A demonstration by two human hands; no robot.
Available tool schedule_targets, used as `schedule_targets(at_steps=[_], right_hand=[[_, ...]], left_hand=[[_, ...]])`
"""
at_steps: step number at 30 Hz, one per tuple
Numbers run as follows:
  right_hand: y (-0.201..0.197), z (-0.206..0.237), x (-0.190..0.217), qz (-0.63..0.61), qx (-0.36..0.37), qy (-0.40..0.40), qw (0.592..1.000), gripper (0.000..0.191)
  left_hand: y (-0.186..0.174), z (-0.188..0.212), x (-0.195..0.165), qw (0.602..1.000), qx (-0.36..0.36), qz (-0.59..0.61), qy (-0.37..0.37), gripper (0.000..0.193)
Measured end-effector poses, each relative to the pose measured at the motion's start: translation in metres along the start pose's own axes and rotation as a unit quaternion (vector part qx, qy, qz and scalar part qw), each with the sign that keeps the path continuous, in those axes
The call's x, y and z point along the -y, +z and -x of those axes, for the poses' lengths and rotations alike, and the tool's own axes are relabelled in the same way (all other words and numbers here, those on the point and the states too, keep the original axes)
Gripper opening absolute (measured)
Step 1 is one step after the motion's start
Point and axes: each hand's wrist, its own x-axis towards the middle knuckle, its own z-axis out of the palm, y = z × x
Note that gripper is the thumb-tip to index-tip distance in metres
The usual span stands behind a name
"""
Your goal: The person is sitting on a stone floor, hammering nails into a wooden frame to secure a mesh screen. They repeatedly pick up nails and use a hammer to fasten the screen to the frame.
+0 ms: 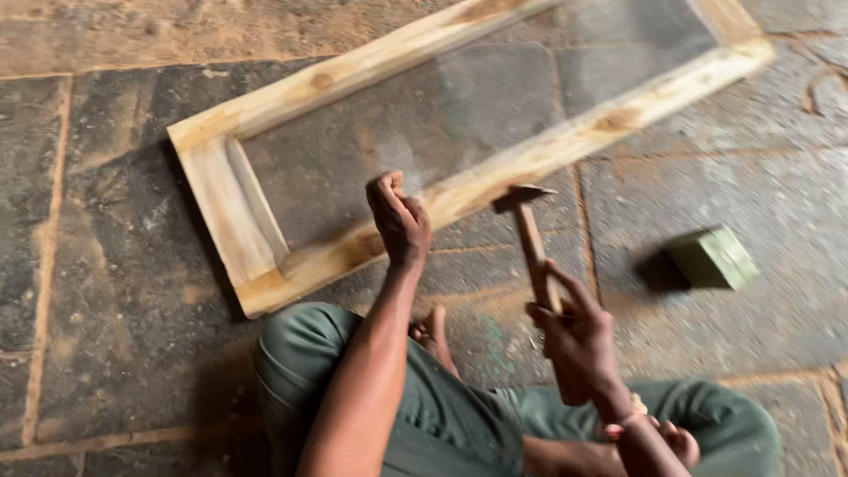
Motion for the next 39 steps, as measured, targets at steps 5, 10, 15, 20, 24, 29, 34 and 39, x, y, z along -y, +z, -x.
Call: schedule_targets(at_steps=[5, 10, 15, 20, 24, 29, 34, 39], right_hand=[[-0.059, 0.019, -0.045, -0.149, -0.111, 0.138, 0.973, 0.072], [-0.083, 0.016, -0.074, -0.25, -0.182, 0.156, 0.938, 0.063], [-0.09, 0.018, -0.076, -0.312, -0.171, 0.185, 0.916, 0.056], [-0.089, 0.018, -0.073, -0.333, -0.172, 0.186, 0.909, 0.059], [-0.09, 0.019, -0.071, -0.34, -0.163, 0.18, 0.909, 0.061], [-0.09, 0.02, -0.066, -0.329, -0.166, 0.193, 0.909, 0.061], [-0.09, 0.019, -0.062, -0.303, -0.17, 0.202, 0.916, 0.06], [-0.089, 0.019, -0.068, -0.296, -0.172, 0.202, 0.918, 0.059]], left_hand=[[0.001, 0.018, -0.048, 0.956, 0.294, -0.013, 0.014, 0.015], [0.009, 0.108, -0.089, 0.846, 0.53, -0.046, 0.026, 0.012], [0.016, 0.157, -0.072, 0.835, 0.521, -0.05, 0.167, 0.012], [0.017, 0.161, -0.064, 0.806, 0.546, -0.084, 0.213, 0.017], [0.017, 0.161, -0.068, 0.803, 0.544, -0.08, 0.232, 0.027], [0.022, 0.161, -0.063, 0.794, 0.557, -0.063, 0.235, 0.044], [0.026, 0.165, -0.051, 0.777, 0.605, -0.061, 0.164, 0.034], [0.033, 0.17, -0.041, 0.81, 0.52, -0.05, 0.266, 0.018]])
